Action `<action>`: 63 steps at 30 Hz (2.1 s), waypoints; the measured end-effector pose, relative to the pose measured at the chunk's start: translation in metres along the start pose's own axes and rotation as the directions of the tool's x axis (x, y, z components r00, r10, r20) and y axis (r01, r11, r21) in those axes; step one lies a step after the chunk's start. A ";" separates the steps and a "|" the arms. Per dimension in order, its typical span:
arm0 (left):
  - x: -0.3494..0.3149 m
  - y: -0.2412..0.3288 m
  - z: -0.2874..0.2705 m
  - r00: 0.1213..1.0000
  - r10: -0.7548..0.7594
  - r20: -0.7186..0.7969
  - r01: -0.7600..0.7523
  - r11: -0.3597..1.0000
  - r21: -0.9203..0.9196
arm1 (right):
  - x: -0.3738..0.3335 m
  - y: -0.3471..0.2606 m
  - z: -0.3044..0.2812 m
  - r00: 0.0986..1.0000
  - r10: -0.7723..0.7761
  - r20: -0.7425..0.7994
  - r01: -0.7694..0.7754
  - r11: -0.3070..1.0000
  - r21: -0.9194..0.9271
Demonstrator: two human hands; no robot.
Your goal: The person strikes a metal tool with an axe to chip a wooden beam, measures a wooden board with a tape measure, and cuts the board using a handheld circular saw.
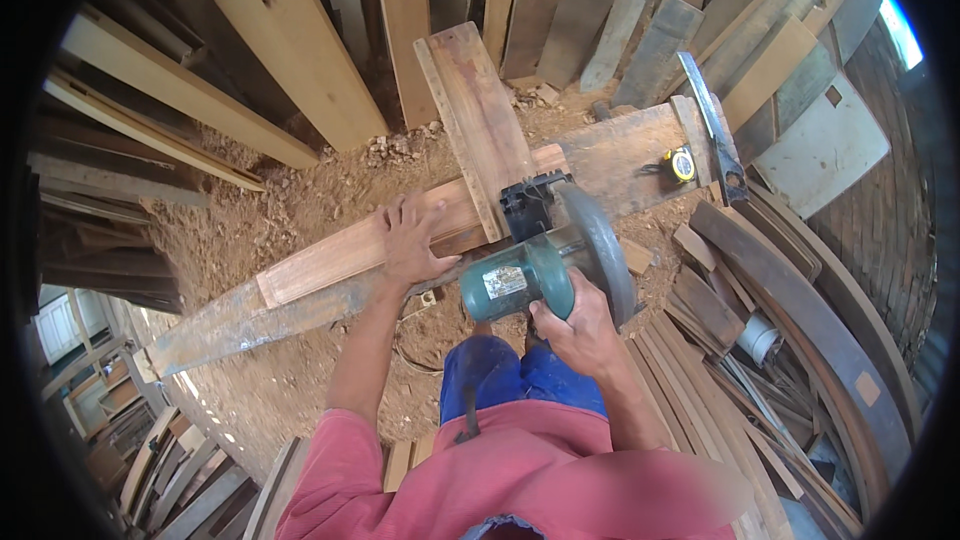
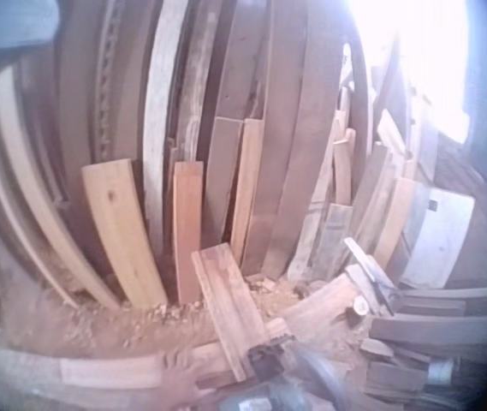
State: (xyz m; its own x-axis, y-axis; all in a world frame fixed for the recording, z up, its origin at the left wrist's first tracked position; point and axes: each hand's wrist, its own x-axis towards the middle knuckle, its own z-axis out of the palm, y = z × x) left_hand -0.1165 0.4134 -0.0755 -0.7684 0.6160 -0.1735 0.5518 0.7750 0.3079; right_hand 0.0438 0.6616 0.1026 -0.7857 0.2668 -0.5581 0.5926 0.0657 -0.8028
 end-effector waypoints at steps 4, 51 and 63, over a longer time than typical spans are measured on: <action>0.001 0.000 0.002 1.000 -0.002 0.005 0.003 1.000 -0.008 | 0.009 0.007 0.007 0.998 -0.067 0.004 0.067 0.996 -0.051; 0.002 -0.004 0.010 0.998 0.017 0.066 -0.022 0.996 0.081 | 0.054 -0.007 0.017 0.967 -0.254 0.014 0.254 0.963 -0.092; 0.002 0.001 0.004 0.999 0.049 -0.022 -0.048 0.998 0.031 | -0.060 0.038 -0.053 0.987 0.147 -0.065 -0.135 0.977 0.162</action>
State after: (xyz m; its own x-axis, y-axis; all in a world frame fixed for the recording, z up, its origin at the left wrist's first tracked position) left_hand -0.1162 0.4157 -0.0796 -0.7475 0.6499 -0.1373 0.5980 0.7484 0.2868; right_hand 0.1226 0.6992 0.1166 -0.6765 0.3357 -0.6555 0.6568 -0.1277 -0.7432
